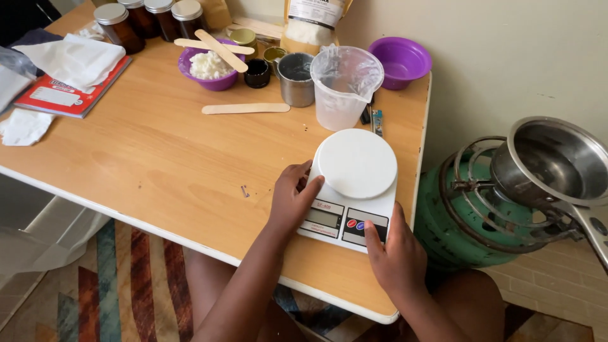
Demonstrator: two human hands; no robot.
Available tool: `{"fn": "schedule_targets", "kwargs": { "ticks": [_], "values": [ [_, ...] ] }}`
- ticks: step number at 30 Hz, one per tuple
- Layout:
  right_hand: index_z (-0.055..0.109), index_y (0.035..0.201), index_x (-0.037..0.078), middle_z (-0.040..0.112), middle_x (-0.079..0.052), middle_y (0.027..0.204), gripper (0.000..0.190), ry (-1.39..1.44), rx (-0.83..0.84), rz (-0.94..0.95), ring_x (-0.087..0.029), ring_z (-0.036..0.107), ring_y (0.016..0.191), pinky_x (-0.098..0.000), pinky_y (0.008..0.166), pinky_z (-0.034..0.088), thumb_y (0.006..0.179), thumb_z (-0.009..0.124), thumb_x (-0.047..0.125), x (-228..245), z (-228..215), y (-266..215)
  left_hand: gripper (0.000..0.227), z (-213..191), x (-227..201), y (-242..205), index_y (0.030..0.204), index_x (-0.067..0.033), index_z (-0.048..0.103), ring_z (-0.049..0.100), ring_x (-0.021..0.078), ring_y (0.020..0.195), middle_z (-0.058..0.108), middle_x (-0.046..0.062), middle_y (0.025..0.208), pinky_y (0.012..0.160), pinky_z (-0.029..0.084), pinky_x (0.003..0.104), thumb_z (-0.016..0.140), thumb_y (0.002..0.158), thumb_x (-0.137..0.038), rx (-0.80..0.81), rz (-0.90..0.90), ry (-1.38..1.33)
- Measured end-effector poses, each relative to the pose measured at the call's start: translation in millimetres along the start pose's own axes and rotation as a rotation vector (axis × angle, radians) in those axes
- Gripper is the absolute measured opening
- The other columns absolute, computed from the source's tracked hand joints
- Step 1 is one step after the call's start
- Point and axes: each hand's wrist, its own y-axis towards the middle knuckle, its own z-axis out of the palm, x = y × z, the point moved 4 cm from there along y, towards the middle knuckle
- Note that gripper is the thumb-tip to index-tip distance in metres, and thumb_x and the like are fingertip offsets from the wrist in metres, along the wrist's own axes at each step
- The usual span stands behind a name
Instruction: Cleaning the work surface, setting up a digital scale, and lighting a gas stove in preparation for candle making.
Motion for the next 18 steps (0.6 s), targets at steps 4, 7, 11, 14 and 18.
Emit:
{"fn": "schedule_targets", "kwargs": {
  "ticks": [4, 7, 11, 14, 18],
  "values": [
    [0.045, 0.128, 0.014, 0.064, -0.006, 0.115, 0.057, 0.02, 0.048, 0.008, -0.031, 0.062, 0.1, -0.0446, 0.069, 0.05, 0.085, 0.044, 0.05, 4.7, -3.3, -0.4, 0.039, -6.7, 0.9, -2.1, 0.107, -0.0066, 0.07, 0.066, 0.0152, 0.088, 0.071, 0.006, 0.099, 0.079, 0.051, 0.028, 0.056, 0.078, -0.029, -0.104, -0.1, -0.177],
    [0.047, 0.128, 0.014, 0.064, -0.008, 0.117, 0.057, -0.034, 0.033, -0.021, -0.034, 0.062, 0.099, -0.0467, 0.069, 0.049, 0.085, 0.045, 0.051, -0.3, 2.5, 1.2, 0.029, -11.9, -10.4, -6.1, 0.087, -0.0054, 0.074, 0.058, 0.0083, 0.072, 0.065, -0.003, 0.073, 0.065, 0.045, 0.025, 0.054, 0.079, -0.025, -0.118, -0.094, -0.179],
    [0.05, 0.118, 0.019, 0.068, 0.0, 0.106, 0.045, -0.032, 0.091, 0.037, -0.028, 0.064, 0.091, -0.0434, 0.065, 0.049, 0.086, 0.042, 0.05, 5.6, -1.1, 1.1, 0.025, -13.2, -19.0, -10.1, 0.069, -0.0058, 0.067, 0.04, 0.0056, 0.06, 0.042, -0.008, 0.058, 0.055, 0.033, 0.022, 0.05, 0.081, -0.021, -0.114, -0.098, -0.242],
    [0.05, 0.109, 0.016, 0.069, -0.003, 0.098, 0.038, -0.068, 0.044, 0.006, -0.031, 0.064, 0.086, -0.0449, 0.063, 0.048, 0.088, 0.044, 0.048, 0.7, 2.9, 0.6, 0.033, -13.0, -10.9, -9.7, 0.054, -0.0124, 0.044, 0.028, 0.006, 0.054, 0.026, -0.008, 0.055, 0.05, 0.023, 0.024, 0.052, 0.084, -0.023, -0.141, -0.086, -0.241],
    [0.052, 0.106, 0.02, 0.067, 0.0, 0.085, 0.032, -0.051, 0.052, 0.0, -0.028, 0.063, 0.078, -0.0422, 0.059, 0.045, 0.089, 0.043, 0.045, 2.3, -4.4, 0.1, 0.042, -13.4, -14.6, -11.0, 0.054, -0.0168, 0.025, 0.021, 0.0068, 0.054, 0.019, -0.008, 0.056, 0.051, 0.017, 0.026, 0.054, 0.084, -0.021, -0.217, -0.03, -0.195]
  ]
}}
